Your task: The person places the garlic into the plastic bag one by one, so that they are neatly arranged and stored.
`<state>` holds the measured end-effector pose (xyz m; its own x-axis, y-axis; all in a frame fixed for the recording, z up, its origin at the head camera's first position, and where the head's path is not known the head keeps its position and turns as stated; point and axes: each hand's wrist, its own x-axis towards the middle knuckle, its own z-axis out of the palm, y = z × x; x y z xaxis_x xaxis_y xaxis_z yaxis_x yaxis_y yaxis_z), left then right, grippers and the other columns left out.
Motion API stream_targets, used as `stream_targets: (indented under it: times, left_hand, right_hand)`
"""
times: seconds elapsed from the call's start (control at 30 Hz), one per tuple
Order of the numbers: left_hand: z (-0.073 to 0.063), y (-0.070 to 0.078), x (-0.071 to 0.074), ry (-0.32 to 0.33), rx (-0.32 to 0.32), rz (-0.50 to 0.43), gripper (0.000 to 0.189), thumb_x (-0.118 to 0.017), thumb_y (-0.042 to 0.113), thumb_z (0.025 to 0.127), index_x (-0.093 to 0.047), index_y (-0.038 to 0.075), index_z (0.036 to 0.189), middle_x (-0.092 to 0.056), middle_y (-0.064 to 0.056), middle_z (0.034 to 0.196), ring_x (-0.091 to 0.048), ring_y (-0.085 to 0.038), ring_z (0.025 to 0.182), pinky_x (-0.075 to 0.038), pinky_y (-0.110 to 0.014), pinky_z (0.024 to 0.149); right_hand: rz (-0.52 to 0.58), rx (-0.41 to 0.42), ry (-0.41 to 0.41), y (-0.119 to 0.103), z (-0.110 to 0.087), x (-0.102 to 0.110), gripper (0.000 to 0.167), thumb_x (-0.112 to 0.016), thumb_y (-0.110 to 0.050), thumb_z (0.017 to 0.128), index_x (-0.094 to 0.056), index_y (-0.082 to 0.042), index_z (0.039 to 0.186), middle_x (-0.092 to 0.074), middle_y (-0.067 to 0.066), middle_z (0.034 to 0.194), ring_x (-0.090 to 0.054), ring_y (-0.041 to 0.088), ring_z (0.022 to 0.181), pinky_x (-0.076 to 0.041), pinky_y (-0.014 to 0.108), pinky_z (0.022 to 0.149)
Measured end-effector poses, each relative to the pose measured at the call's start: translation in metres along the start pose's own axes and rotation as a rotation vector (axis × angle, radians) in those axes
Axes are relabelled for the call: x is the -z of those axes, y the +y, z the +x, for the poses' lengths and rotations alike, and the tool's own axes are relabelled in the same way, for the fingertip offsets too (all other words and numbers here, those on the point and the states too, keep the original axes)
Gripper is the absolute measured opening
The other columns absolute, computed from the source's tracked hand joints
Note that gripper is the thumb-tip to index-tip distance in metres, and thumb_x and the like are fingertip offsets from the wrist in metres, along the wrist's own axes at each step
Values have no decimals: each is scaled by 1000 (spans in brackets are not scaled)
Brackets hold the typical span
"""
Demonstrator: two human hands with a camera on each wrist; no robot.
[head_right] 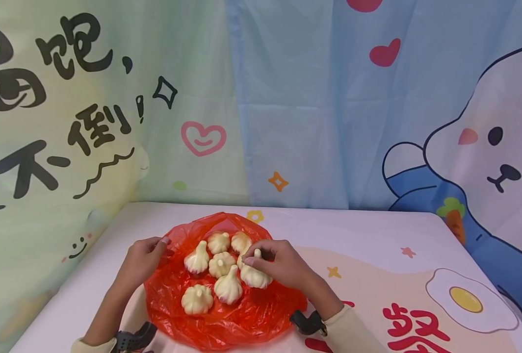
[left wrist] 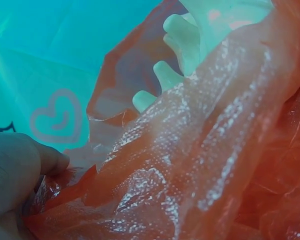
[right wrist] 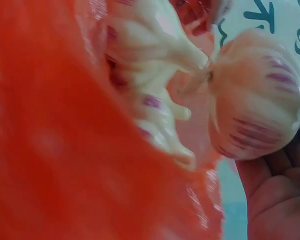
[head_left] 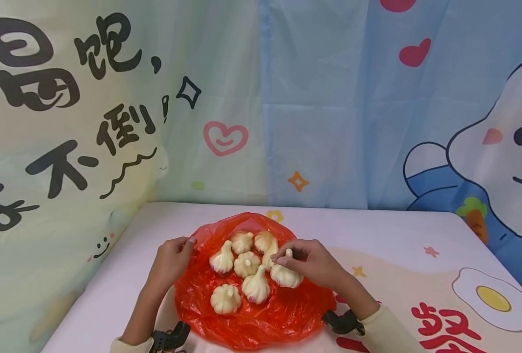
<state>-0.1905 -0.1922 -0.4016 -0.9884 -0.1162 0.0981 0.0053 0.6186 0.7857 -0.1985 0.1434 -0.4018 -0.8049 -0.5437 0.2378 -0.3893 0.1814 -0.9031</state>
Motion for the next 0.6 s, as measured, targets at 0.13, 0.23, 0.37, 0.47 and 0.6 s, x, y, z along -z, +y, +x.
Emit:
stream_targets:
  times: [0.13,0.23,0.37,0.47,0.6]
  left_hand:
    - [0,0,1,0,3,3,31,-48,24,103,-70,2,106,-67,-8,85,-60,-21,67,-55,-30,64]
    - [0,-1,2,1,5,-1,30,-49,24,103,-70,2,106,-67,-8,84,-60,-21,67,-55,-30,64]
    - [0,0,2,2,1,-4,30,-49,24,103,-70,3,104,-67,-7,83,-59,-21,67,-55,-29,64]
    - [0,0,2,2,2,-4,30,-49,25,103,-70,3,104,-67,-7,83,-59,-21,67,-54,-29,63]
    - [0,1,2,0,6,-9,31,-49,25,103,-70,3,106,-67,-8,85,-60,-21,68,-55,-30,64]
  right_hand:
    - [51,-24,-53,9,5,-10,13,-66,-14,94,-71,-6,102,-71,6,100,-66,19,84,-55,29,73]
    - [76,-34,-59,16,7,-13,12,-66,-12,93,-72,-5,102,-72,6,101,-67,19,86,-55,29,72]
    - [93,-50,-33,23,6,-13,10,-68,-12,92,-72,-5,98,-72,7,102,-68,21,91,-55,31,75]
    - [99,-43,-26,28,6,-13,10,-68,-12,91,-72,-5,97,-71,8,105,-66,22,98,-55,32,78]
    - [82,-19,-38,33,5,-15,12,-69,-12,91,-72,-3,99,-68,8,106,-62,20,102,-54,31,81]
